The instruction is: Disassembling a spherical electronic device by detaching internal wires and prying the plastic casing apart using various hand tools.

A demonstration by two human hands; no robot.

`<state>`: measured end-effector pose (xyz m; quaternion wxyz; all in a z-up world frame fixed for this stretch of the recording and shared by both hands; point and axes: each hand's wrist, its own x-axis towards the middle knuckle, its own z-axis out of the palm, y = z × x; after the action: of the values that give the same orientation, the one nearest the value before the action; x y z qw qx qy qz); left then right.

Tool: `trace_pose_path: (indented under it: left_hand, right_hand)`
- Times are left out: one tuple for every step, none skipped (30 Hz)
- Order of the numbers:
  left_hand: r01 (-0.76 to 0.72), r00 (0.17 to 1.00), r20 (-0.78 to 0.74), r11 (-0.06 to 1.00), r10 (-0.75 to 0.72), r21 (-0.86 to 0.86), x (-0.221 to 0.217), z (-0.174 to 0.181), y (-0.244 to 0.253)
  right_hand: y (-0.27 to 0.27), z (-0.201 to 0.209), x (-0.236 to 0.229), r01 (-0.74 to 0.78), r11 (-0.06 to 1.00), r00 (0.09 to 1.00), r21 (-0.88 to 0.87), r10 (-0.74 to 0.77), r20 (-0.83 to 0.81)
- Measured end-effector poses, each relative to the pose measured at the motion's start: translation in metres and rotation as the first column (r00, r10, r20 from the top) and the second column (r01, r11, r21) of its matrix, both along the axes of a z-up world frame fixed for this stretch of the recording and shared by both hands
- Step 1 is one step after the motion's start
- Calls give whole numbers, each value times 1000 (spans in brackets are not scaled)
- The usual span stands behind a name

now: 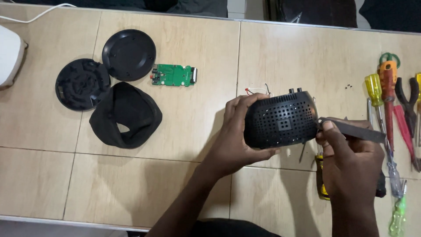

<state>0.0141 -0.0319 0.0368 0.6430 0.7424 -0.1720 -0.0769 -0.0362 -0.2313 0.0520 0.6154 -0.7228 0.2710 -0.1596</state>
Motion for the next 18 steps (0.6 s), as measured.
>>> trace_pose_path:
  left_hand:
    - [0,1000,1,1000,0,-2,0,1,2]
    - [26,999,-35,1000,-26,5,0,3,3]
    - [52,996,-70,999,-52,10,1,4,5]
    - [53,996,-69,999,-52,8,1,2,5]
    - [57,998,-30,998,-57,-13,2,1,5]
    - [63,998,9,997,-63,-33,3,0,5]
    - [64,998,9,997,-63,-34,2,-3,5]
    - [44,999,31,997,-42,-62,3,-5,5]
    - [25,998,53,996,-21,-90,4,-8,6]
    - [24,998,54,996,-19,-90,4,-8,6]
    - [30,998,61,996,-25,-86,5,-8,7]
    - [36,997,66,996,-31,-81,5,-8,8]
    - [35,998,64,996,-29,-80,4,-9,8]
    - [38,997,69,996,-33,-85,5,-10,8]
    - [42,997,75,995,-36,-90,5,-11,8]
    - [43,997,75,995,-36,-91,5,-12,8]
    - [42,996,81,994,-34,-104,5,-13,7]
    - [41,996,86,992,-31,-116,5,-14,7]
  right_hand:
    - [0,2,1,0,1000,1000,-2,0,1]
    - [1,3,2,14,1000,999,-7,-14,-31]
    - [1,5,3,28,1000,998,-12,-29,-62]
    - [1,5,5,28,999,998,-14,-29,-61]
    - [1,4,7,53,998,998,23,-52,-44]
    - [2,4,9,78,995,997,61,-76,-29]
    - [1,3,8,79,995,997,60,-77,-29]
    - [0,2,8,51,998,999,49,-51,-5]
    - [-1,2,9,23,999,1000,37,-24,20]
    - [1,4,9,21,999,1000,37,-22,21]
    - [2,7,10,25,999,999,-27,-25,-22]
    - [4,10,9,25,996,997,-89,-31,-67]
    - [2,4,11,23,996,997,-89,-29,-69]
    - [-1,-1,12,52,998,999,20,-52,3]
    - [-3,-6,14,72,989,994,131,-82,73]
    - [-2,-4,14,72,989,994,131,-82,73]
    - [0,-1,14,82,990,995,112,-88,51]
    - [1,1,14,91,991,995,93,-94,28]
